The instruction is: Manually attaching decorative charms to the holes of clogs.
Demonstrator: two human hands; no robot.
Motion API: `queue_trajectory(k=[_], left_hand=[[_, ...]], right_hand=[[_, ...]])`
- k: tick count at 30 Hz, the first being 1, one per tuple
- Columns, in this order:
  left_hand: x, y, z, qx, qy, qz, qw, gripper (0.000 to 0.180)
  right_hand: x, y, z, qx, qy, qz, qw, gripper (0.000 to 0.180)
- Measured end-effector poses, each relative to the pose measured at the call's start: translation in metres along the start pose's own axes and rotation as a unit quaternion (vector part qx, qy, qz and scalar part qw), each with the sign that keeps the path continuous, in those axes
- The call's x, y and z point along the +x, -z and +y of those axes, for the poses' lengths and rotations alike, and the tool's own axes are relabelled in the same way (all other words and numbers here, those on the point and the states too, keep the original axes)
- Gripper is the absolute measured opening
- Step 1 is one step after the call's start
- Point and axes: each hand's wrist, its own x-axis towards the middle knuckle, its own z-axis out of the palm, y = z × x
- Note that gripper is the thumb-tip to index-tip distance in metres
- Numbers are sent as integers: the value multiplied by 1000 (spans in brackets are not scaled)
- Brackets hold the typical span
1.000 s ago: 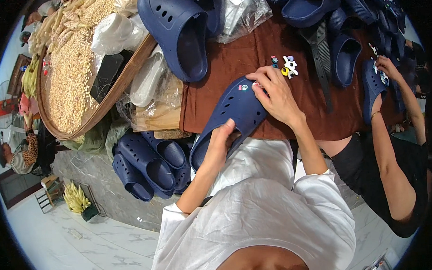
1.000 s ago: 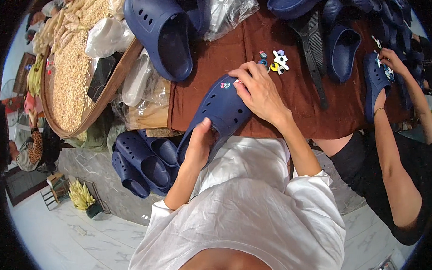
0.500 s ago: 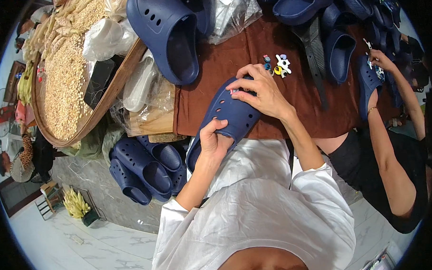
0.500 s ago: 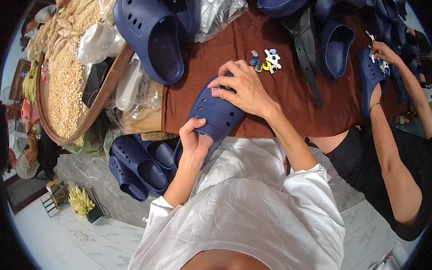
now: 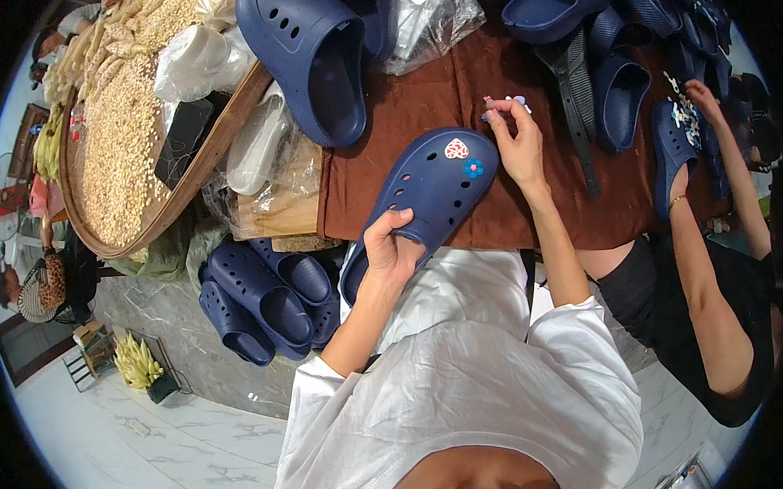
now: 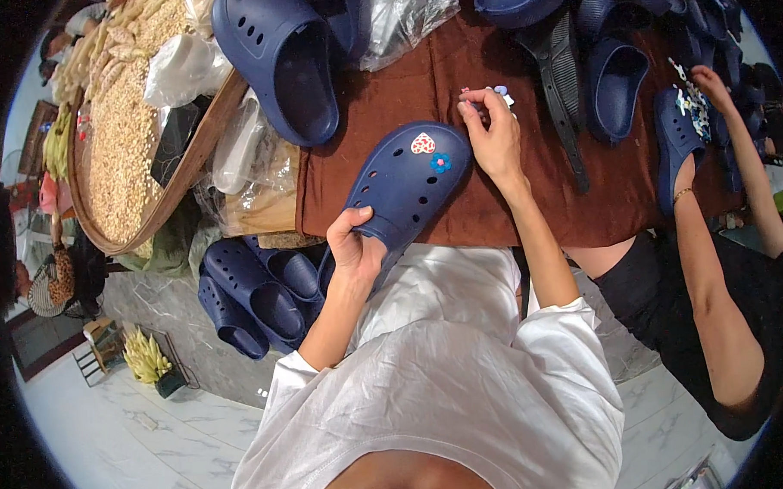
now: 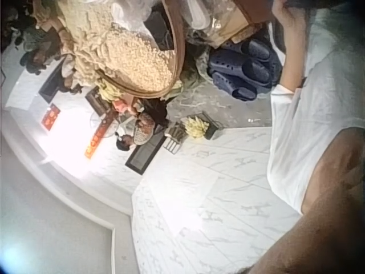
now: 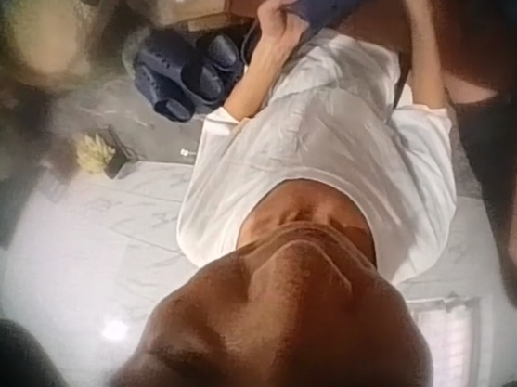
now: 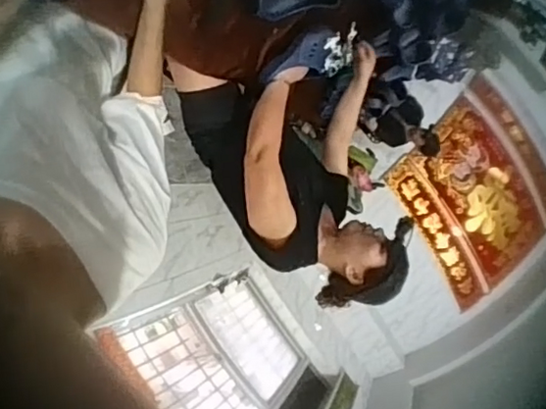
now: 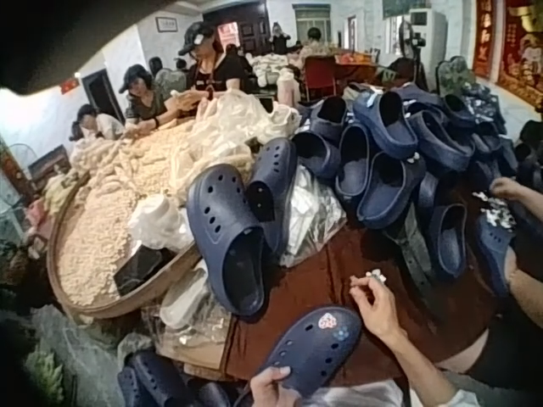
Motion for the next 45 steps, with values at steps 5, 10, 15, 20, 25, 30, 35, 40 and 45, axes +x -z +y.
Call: queue_trajectory(k=[5,10,15,20,25,30,35,40,45], left_hand=[[-1,-5,2,-5,4,-7,1000,65],[1,2,8,-42,36,-35,998,72],[3,1,10,-47,58,-66,995,77],[1,-2,4,-21,26,-39,999,76],[2,1,1,-16,6,-6,1000,76],[2,4,5,-24,0,-22,999,73],[3,-6,14,-14,8,-14,1000,67],[5,-14,19,13,15,9,1000,63],[8,-1,22,-2,54,-37,998,61]], right_hand=[[-7,3,-11,-117,127,75,982,22],[-47,7,-56,-100,65,-37,992,42],[-51,9,-56,-133,69,-32,988,43],[-61,-6,-48,-246,198,33,948,24],[-53,-10,-34,-204,286,71,934,12],[-39,-5,-24,-116,200,74,970,8],[-12,4,-11,-172,145,61,972,13],[-10,7,-33,-252,171,38,952,25],[-25,-6,-62,-210,238,-108,942,35]])
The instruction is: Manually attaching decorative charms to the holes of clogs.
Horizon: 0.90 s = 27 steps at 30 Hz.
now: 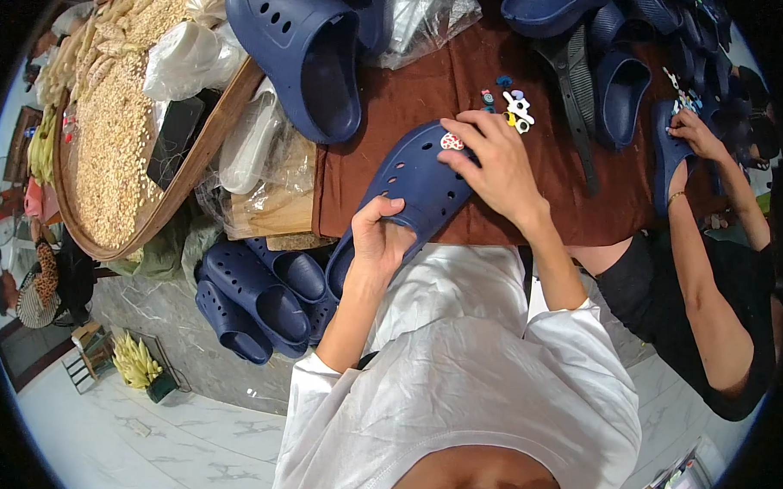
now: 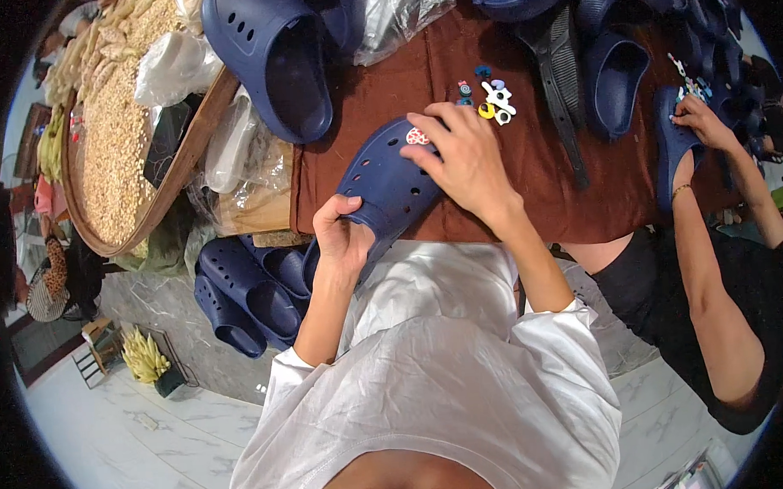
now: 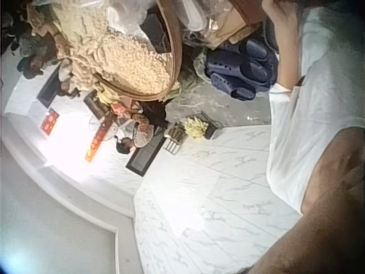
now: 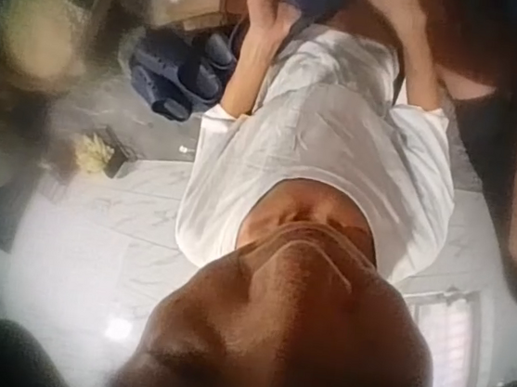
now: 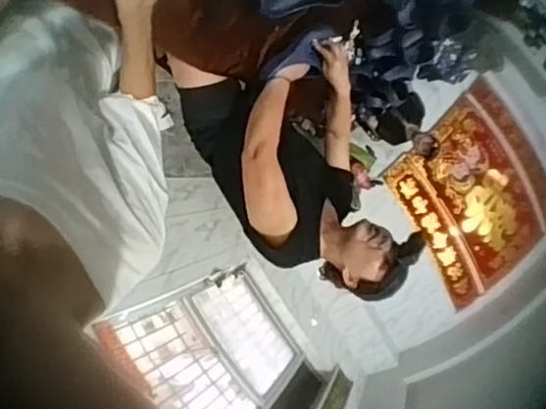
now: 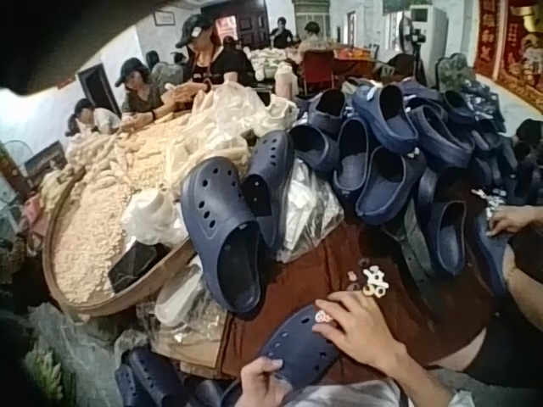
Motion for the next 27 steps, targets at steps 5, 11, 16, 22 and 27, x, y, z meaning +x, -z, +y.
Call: queue_trajectory(k=[5,11,16,22,27], left_hand=[[1,-7,-3,0,-2,19,1000,62],[-2,-7,-2,17,-11,38,999,60],[1,-9,-2,8,-18,31,999,59],[1,-6,-1,7,-11,-16,1000,56],[-3,-7,-3,89,-18,35,995,60]], right_hand=[[-4,-8,8,43,-29,19,998,28],[1,-11,10,61,10,24,998,22],[-7,-21,11,93,38,46,994,21],[-9,-21,3,179,-65,166,968,15],[-3,-17,37,164,-166,205,950,8]])
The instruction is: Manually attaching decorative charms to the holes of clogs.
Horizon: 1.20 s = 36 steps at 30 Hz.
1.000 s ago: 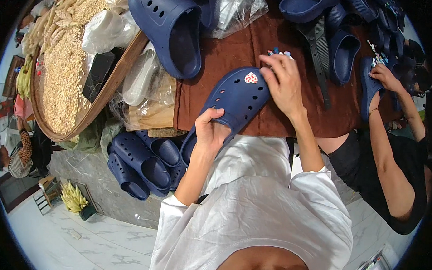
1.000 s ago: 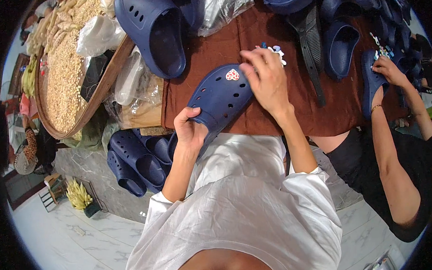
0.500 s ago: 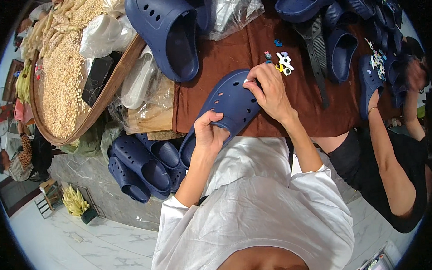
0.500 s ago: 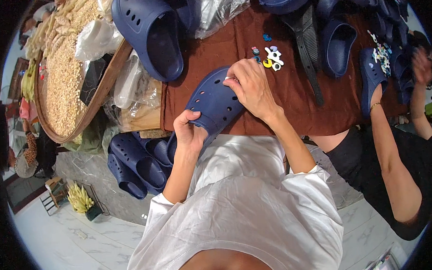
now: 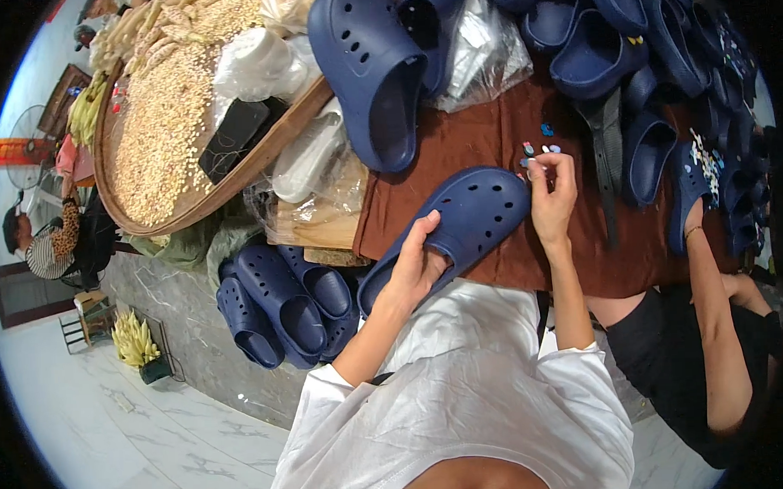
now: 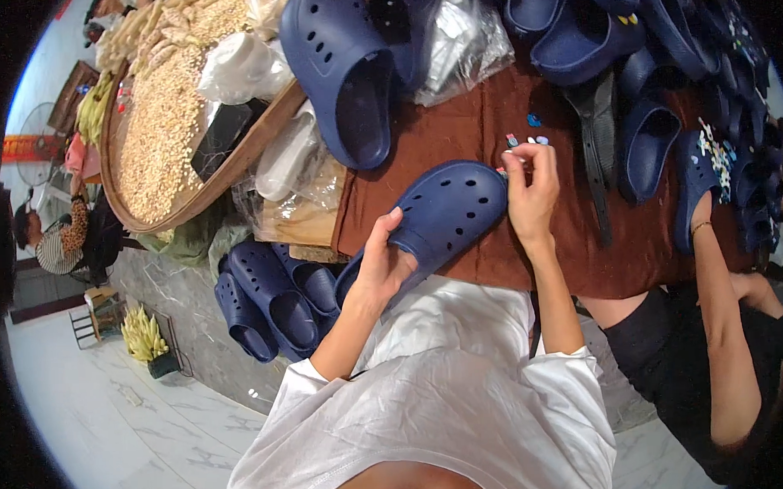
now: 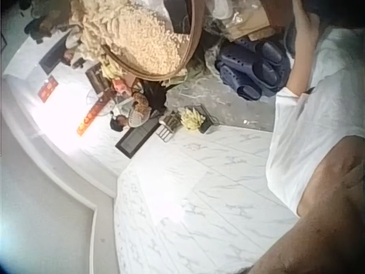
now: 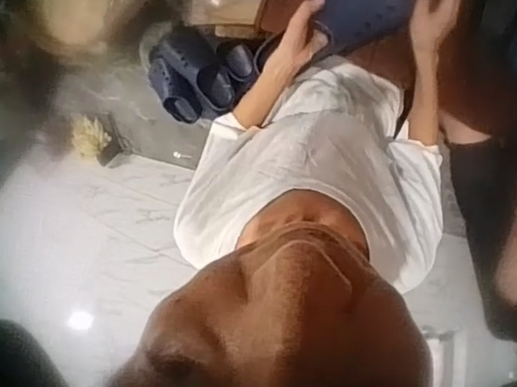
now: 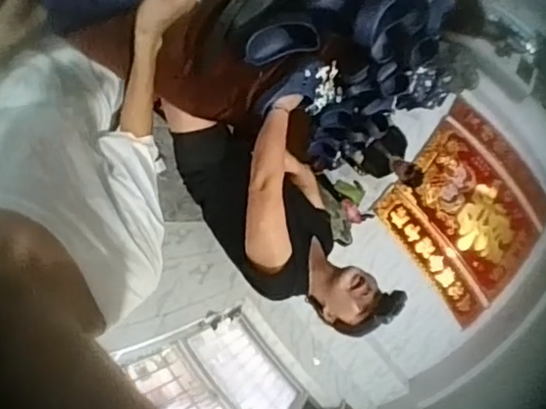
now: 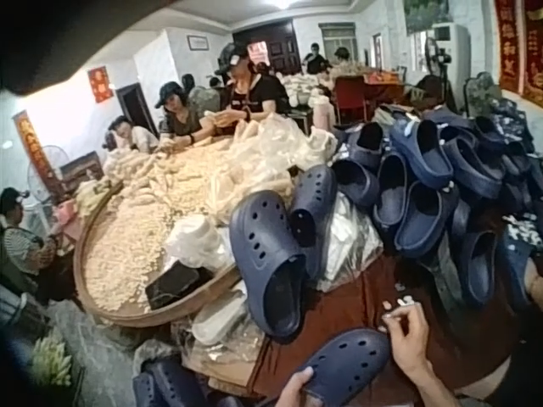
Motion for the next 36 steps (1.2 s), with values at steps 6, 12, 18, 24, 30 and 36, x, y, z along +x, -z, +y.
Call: queue_trajectory(k=[6,12,18,24,30,36], left_hand=[[-15,15,-1,135,17,-29,990,84],[-32,18,-1,426,-40,-23,904,86],[-48,29,3,346,-108,57,930,75],[-91,40,78,59,-276,76,956,69],[-62,40,161,17,-434,-10,901,48],[-23,30,183,37,-452,5,891,48]], right_hand=[[-5,2,19,-81,59,15,995,13],[-41,10,-1,-4,-3,4,1000,12],[-57,9,-17,2,18,-36,999,9],[-71,3,-12,5,-4,-73,997,10],[-55,-1,-12,-84,72,-75,991,17],[18,-17,9,-163,124,-57,977,32]])
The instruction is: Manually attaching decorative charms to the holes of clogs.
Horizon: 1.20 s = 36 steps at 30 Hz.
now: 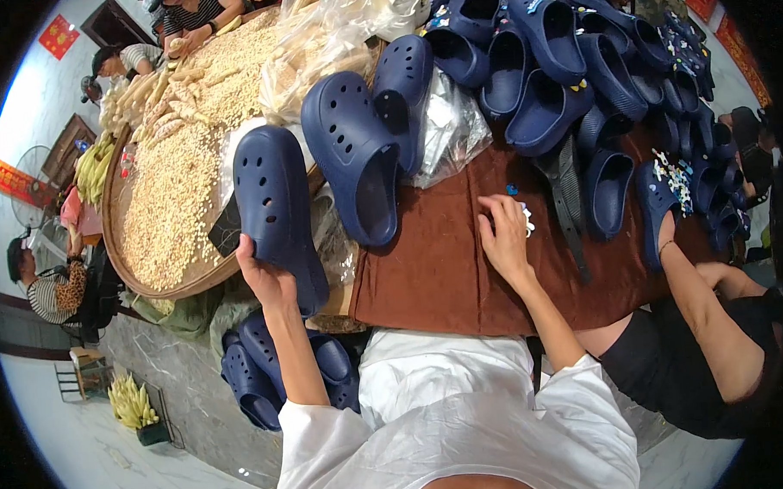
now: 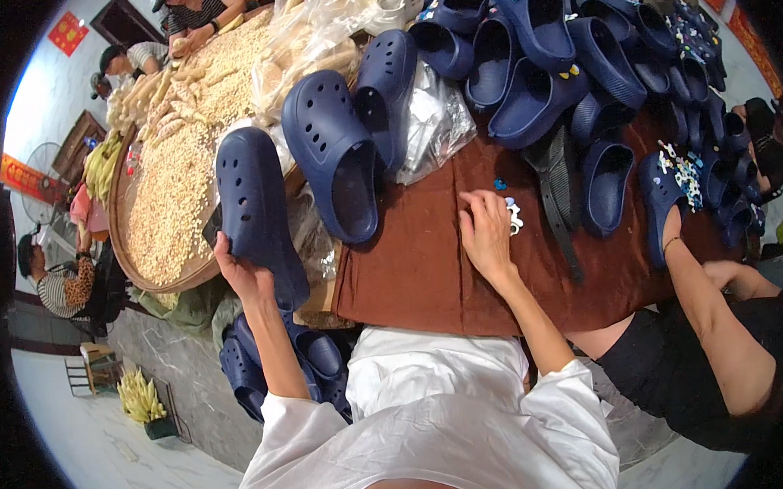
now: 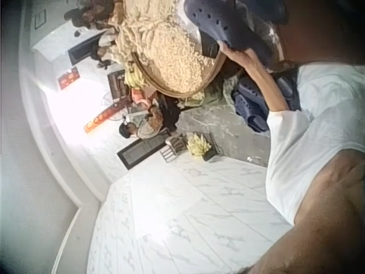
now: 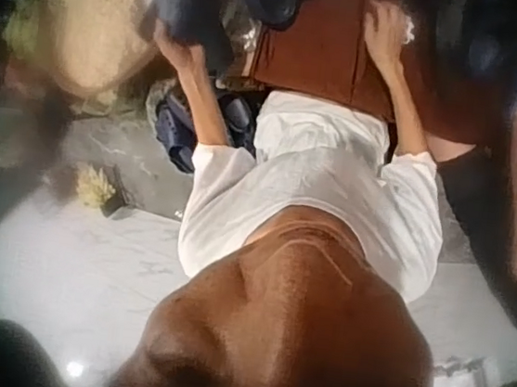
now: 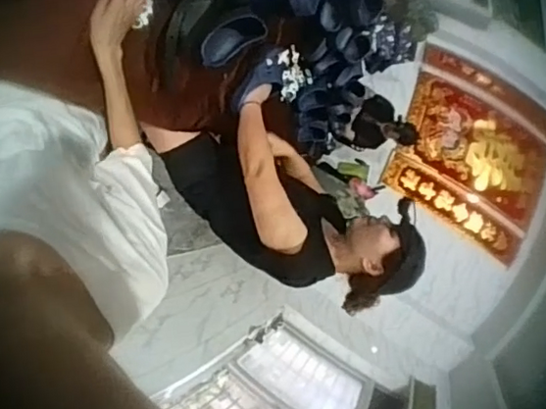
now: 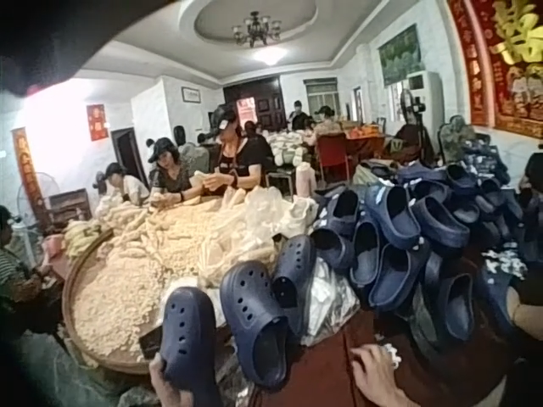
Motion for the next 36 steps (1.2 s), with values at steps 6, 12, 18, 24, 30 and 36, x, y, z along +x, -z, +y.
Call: queue_trajectory(k=[6,12,18,24,30,36], left_hand=[[-2,7,-35,169,6,12,986,64],[-21,16,-49,285,12,63,956,71],[-35,19,-61,405,-74,-22,911,59],[-63,11,-71,555,-217,-8,803,54],[-126,-4,-84,585,-394,-31,708,47],[-142,-16,-104,549,-342,-189,739,34]], right_hand=[[61,-54,38,-61,-7,-28,998,44],[93,-96,64,-73,-43,-75,994,62],[104,-112,74,-50,-58,-21,997,64],[111,-119,87,-89,-112,-48,989,51],[96,-116,95,-108,-28,36,993,40],[63,-50,57,-82,5,-74,994,24]])
